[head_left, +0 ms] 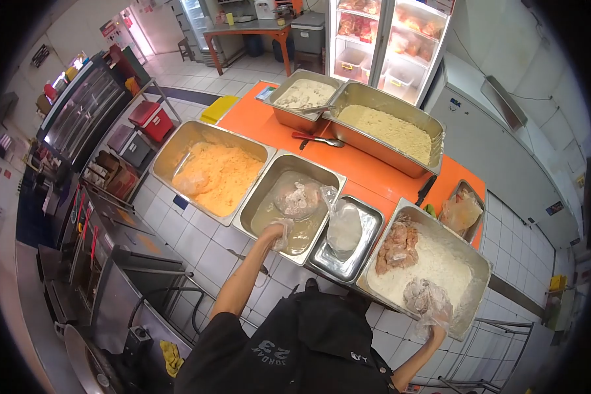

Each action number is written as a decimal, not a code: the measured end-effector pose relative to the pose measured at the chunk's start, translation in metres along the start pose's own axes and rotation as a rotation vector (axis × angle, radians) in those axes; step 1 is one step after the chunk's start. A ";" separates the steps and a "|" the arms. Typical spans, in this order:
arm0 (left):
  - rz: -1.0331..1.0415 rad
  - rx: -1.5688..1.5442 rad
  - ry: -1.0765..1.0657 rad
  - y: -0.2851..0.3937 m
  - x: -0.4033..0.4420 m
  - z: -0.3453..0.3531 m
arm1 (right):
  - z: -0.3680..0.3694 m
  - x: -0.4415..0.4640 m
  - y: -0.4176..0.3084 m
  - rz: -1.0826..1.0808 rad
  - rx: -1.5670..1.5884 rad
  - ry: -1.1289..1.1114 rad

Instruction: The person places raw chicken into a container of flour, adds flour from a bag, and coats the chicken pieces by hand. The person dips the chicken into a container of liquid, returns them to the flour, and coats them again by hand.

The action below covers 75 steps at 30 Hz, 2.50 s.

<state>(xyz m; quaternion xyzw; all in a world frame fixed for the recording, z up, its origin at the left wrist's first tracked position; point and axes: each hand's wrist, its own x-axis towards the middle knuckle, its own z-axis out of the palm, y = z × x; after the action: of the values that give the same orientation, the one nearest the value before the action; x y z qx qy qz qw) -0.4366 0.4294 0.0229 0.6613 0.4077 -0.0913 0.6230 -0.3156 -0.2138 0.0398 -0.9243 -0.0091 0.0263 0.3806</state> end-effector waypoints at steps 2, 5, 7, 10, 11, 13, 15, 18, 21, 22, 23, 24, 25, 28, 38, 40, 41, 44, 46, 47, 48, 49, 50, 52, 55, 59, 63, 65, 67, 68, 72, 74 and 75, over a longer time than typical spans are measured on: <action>0.001 -0.215 0.067 0.005 -0.006 0.009 | -0.001 0.002 -0.003 -0.019 -0.024 0.000; 0.036 -0.299 0.124 -0.003 -0.009 0.010 | -0.001 0.009 -0.012 -0.044 -0.053 -0.008; 0.141 -0.255 0.181 -0.002 -0.005 0.007 | 0.000 0.016 -0.018 -0.063 -0.068 -0.014; 0.145 -0.178 0.227 0.002 -0.018 0.002 | 0.001 0.023 -0.022 -0.088 -0.100 -0.030; 0.140 -0.176 0.230 0.004 -0.025 0.002 | 0.002 0.027 -0.022 -0.095 -0.114 -0.033; 0.115 -0.234 0.205 0.009 -0.032 0.003 | 0.003 0.031 -0.023 -0.118 -0.135 -0.048; 0.115 -0.295 0.191 0.008 -0.037 0.000 | 0.004 0.037 -0.024 -0.138 -0.156 -0.059; 0.145 -0.276 0.216 -0.002 -0.041 -0.007 | 0.004 0.047 -0.028 -0.176 -0.190 -0.075; 0.323 -0.398 0.321 0.025 -0.080 0.019 | 0.000 0.051 -0.037 -0.186 -0.256 -0.070; 0.337 -0.284 0.241 0.042 -0.099 0.019 | -0.001 0.050 -0.042 -0.188 -0.279 -0.073; 0.356 -0.177 0.164 0.062 -0.117 0.024 | -0.006 0.052 -0.046 -0.185 -0.300 -0.073; 0.202 -0.199 0.202 0.086 -0.137 0.039 | -0.009 0.051 -0.053 -0.195 -0.315 -0.074; 0.049 -0.218 0.249 0.105 -0.155 0.051 | -0.013 0.050 -0.061 -0.205 -0.330 -0.080; 0.037 -0.177 0.240 0.133 -0.180 0.086 | -0.027 0.050 -0.100 -0.287 -0.368 -0.134; 0.834 0.327 0.285 0.121 -0.112 0.233 | -0.081 0.064 -0.218 -0.657 -0.412 -0.182; 0.742 0.809 0.211 0.109 -0.092 0.228 | -0.067 0.065 -0.209 -0.716 -0.317 -0.047; 0.755 0.626 0.116 0.087 -0.058 0.223 | -0.059 0.067 -0.207 -0.746 -0.273 0.013; 0.736 0.499 0.088 0.162 -0.150 0.227 | -0.032 0.071 -0.223 -0.817 -0.170 0.121; 0.874 0.510 0.169 0.122 -0.115 0.223 | -0.023 0.074 -0.254 -1.019 -0.218 0.204; 0.939 0.515 0.212 0.115 -0.116 0.217 | -0.019 0.075 -0.273 -1.023 -0.212 0.197; 1.003 0.521 0.258 0.108 -0.118 0.211 | -0.014 0.074 -0.295 -1.084 -0.168 0.158; 0.829 0.434 0.048 0.118 -0.144 0.206 | -0.007 0.074 -0.313 -1.151 -0.121 0.117; 0.652 0.338 -0.150 0.121 -0.160 0.199 | 0.004 0.073 -0.328 -1.167 -0.106 0.101; 0.449 0.227 -0.216 0.120 -0.175 0.182 | 0.027 0.068 -0.355 -1.223 -0.032 0.046; 0.487 -0.014 -0.178 0.121 -0.202 0.147 | 0.066 0.055 -0.393 -1.285 0.119 -0.091; 0.420 -0.342 -0.055 0.098 -0.215 0.098 | 0.107 0.034 -0.430 -1.207 0.355 -0.295; 0.294 -0.478 0.157 0.097 -0.231 0.055 | 0.129 0.020 -0.449 -0.880 0.707 -0.451; 0.203 -0.351 0.251 0.087 -0.212 0.033 | 0.127 0.018 -0.454 -0.714 0.881 -0.449; 0.162 -0.233 0.272 0.067 -0.173 0.017 | 0.116 0.023 -0.451 -0.587 1.010 -0.423; 0.132 -0.113 0.276 0.056 -0.156 0.008 | 0.110 0.024 -0.449 -0.544 1.041 -0.398; 0.141 0.118 0.281 0.038 -0.095 -0.014 | 0.094 0.023 -0.426 -0.397 1.083 -0.254; 0.289 0.436 0.214 0.002 -0.033 -0.019 | 0.087 0.028 -0.400 -0.400 1.000 -0.147; 0.211 0.369 0.056 0.012 -0.031 -0.019 | 0.078 0.035 -0.383 -0.725 0.437 0.074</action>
<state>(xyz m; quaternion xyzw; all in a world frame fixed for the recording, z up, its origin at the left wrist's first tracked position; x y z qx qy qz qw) -0.4565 0.4349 0.0550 0.8055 0.3297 -0.0803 0.4859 -0.2835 0.1140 0.2529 -0.7594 -0.3139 -0.1410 0.5522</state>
